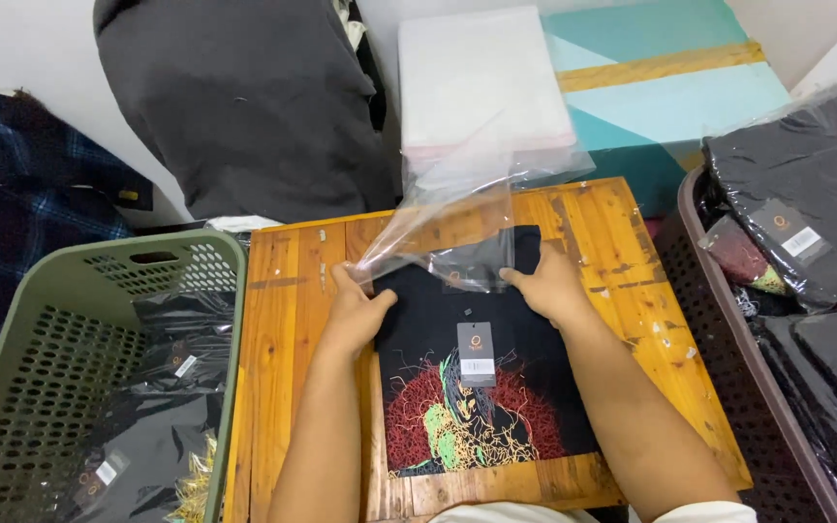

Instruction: Packaging folded t-shirts into clear plastic bags on a wooden table.

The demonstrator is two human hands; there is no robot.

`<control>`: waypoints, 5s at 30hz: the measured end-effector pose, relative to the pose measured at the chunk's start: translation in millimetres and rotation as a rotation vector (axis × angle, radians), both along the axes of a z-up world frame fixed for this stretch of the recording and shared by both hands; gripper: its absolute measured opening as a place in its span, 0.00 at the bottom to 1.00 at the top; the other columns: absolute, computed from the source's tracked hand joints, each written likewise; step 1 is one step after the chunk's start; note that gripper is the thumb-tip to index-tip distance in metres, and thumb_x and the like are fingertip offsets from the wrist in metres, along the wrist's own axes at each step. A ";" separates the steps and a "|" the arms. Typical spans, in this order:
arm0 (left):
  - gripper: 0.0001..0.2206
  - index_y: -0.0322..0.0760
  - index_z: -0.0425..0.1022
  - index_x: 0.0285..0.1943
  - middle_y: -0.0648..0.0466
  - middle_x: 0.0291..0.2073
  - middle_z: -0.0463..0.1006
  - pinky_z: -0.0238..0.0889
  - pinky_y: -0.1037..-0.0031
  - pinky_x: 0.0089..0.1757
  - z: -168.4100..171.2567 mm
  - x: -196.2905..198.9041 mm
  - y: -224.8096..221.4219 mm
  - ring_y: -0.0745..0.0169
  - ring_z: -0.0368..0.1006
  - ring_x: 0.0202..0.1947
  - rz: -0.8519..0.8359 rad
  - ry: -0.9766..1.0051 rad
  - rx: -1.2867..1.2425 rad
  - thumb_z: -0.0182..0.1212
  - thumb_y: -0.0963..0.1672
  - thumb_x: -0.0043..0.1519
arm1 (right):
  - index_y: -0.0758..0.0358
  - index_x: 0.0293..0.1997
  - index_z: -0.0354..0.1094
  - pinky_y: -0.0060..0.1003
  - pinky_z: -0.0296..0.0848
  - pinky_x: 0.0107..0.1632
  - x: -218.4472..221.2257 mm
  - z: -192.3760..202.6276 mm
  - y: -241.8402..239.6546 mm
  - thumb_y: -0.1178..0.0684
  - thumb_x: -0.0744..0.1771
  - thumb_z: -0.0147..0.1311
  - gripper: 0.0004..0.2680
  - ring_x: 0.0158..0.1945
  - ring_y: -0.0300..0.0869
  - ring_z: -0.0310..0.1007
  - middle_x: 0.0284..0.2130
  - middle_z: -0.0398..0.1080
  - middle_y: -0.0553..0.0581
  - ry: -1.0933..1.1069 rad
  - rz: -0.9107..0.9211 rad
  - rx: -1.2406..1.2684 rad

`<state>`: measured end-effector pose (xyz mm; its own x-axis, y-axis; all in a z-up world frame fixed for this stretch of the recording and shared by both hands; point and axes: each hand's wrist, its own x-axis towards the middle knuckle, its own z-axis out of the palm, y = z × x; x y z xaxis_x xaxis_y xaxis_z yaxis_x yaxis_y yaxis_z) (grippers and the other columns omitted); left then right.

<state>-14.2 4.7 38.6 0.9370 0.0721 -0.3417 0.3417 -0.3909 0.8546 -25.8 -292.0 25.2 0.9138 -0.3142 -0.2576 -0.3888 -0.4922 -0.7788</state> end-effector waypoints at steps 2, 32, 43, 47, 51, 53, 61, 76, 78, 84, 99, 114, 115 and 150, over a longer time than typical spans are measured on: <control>0.28 0.36 0.53 0.64 0.34 0.51 0.77 0.67 0.49 0.53 0.1 -2.7 6.8 0.36 0.72 0.58 -0.064 0.011 0.058 0.62 0.41 0.56 | 0.71 0.59 0.70 0.51 0.76 0.53 -0.2 3.7 0.2 0.52 0.64 0.65 0.19 0.57 0.58 0.74 0.51 0.75 0.70 0.018 -0.038 0.029; 0.25 0.37 0.55 0.65 0.33 0.43 0.73 0.81 0.65 0.28 41.9 -24.3 -31.4 0.42 0.80 0.35 0.150 -0.067 -0.142 0.61 0.39 0.60 | 0.48 0.38 0.78 0.50 0.69 0.52 -22.6 -49.7 62.2 0.57 0.61 0.51 0.10 0.49 0.56 0.74 0.44 0.75 0.58 -0.728 0.494 -0.831; 0.21 0.40 0.59 0.62 0.48 0.33 0.74 0.77 0.67 0.33 46.7 -22.6 -36.7 0.55 0.80 0.31 0.072 -0.104 0.013 0.60 0.45 0.61 | 0.57 0.56 0.73 0.61 0.66 0.56 -54.1 13.9 110.1 0.36 0.63 0.58 0.21 0.64 0.57 0.64 0.66 0.65 0.54 -0.218 0.559 -0.587; 0.19 0.40 0.65 0.54 0.40 0.45 0.71 0.67 0.53 0.50 17.1 -15.9 -22.7 0.33 0.69 0.54 -0.019 -0.396 0.125 0.63 0.42 0.54 | 0.50 0.33 0.80 0.42 0.76 0.40 -58.0 -47.6 101.9 0.44 0.63 0.58 0.07 0.43 0.46 0.79 0.52 0.77 0.42 -0.570 0.460 -0.719; 0.18 0.37 0.69 0.49 0.45 0.50 0.65 0.62 0.56 0.53 4.2 -15.7 -17.8 0.39 0.61 0.56 -0.083 -0.549 0.280 0.66 0.40 0.50 | 0.44 0.30 0.78 0.36 0.77 0.35 -87.9 -35.6 89.8 0.43 0.63 0.55 0.06 0.37 0.42 0.80 0.47 0.78 0.35 -0.550 0.448 -0.783; 0.06 0.34 0.74 0.34 0.44 0.51 0.72 0.61 0.53 0.51 7.7 -17.2 -19.6 0.34 0.64 0.56 -0.140 -0.925 0.397 0.66 0.38 0.50 | 0.57 0.28 0.76 0.35 0.72 0.30 -103.5 -15.8 80.1 0.50 0.66 0.55 0.08 0.35 0.50 0.79 0.38 0.80 0.51 -0.617 0.539 -0.663; 0.07 0.45 0.80 0.40 0.56 0.27 0.72 0.65 0.65 0.41 -36.8 -7.4 -40.8 0.54 0.72 0.38 -0.457 -1.274 0.381 0.67 0.42 0.54 | 0.54 0.38 0.81 0.30 0.75 0.40 -125.0 -10.7 43.4 0.51 0.63 0.60 0.05 0.42 0.44 0.79 0.41 0.80 0.50 -0.902 0.339 -0.779; 0.16 0.36 0.71 0.53 0.46 0.47 0.69 0.63 0.63 0.50 25.5 -55.0 -25.8 0.49 0.68 0.48 -0.690 -1.008 -0.035 0.58 0.37 0.55 | 0.57 0.31 0.79 0.45 0.65 0.54 -125.6 -2.8 41.6 0.59 0.63 0.61 0.03 0.48 0.49 0.74 0.45 0.79 0.49 -1.010 0.555 -0.571; 0.24 0.38 0.66 0.62 0.45 0.56 0.70 0.64 0.61 0.58 36.4 -47.9 -17.3 0.50 0.69 0.57 -0.776 -0.796 -0.111 0.59 0.39 0.53 | 0.55 0.31 0.79 0.50 0.59 0.62 -124.0 -13.0 38.1 0.58 0.63 0.62 0.02 0.59 0.47 0.75 0.46 0.78 0.50 -0.971 0.602 -0.552; 0.40 0.51 0.75 0.57 0.61 0.53 0.71 0.65 0.71 0.49 19.3 19.5 -20.4 0.68 0.69 0.52 -0.515 -0.222 -0.321 0.23 0.68 0.55 | 0.64 0.35 0.77 0.55 0.67 0.65 -127.1 -18.3 46.7 0.57 0.64 0.61 0.03 0.59 0.52 0.72 0.50 0.75 0.59 -0.979 0.835 -0.476; 0.14 0.41 0.82 0.50 0.50 0.49 0.82 0.63 0.70 0.55 -77.5 49.3 46.8 0.54 0.76 0.53 -0.007 -0.598 0.165 0.66 0.45 0.56 | 0.62 0.30 0.77 0.47 0.67 0.53 -116.7 0.2 56.6 0.55 0.65 0.59 0.05 0.57 0.54 0.68 0.48 0.75 0.54 -0.947 0.843 -0.549; 0.09 0.35 0.82 0.40 0.38 0.40 0.76 0.63 0.54 0.51 11.9 -51.8 2.7 0.34 0.71 0.45 -0.347 -0.973 0.247 0.65 0.46 0.62 | 0.61 0.36 0.80 0.44 0.73 0.46 -119.0 14.2 62.9 0.57 0.64 0.61 0.03 0.54 0.53 0.78 0.41 0.81 0.55 -0.689 0.647 -0.371; 0.12 0.39 0.82 0.45 0.42 0.39 0.78 0.65 0.57 0.50 18.3 -58.1 -2.2 0.38 0.72 0.43 -0.431 -0.926 0.146 0.66 0.49 0.60 | 0.63 0.35 0.80 0.44 0.75 0.46 -119.1 18.8 62.4 0.58 0.63 0.62 0.03 0.52 0.54 0.79 0.40 0.81 0.56 -0.702 0.660 -0.348; 0.19 0.32 0.78 0.45 0.40 0.56 0.73 0.65 0.59 0.58 -36.9 -58.8 -2.6 0.36 0.68 0.62 -0.855 -0.381 0.364 0.76 0.40 0.45 | 0.59 0.41 0.82 0.36 0.79 0.43 -116.5 -18.4 2.4 0.62 0.65 0.64 0.05 0.43 0.44 0.79 0.40 0.80 0.58 -0.789 0.174 -0.211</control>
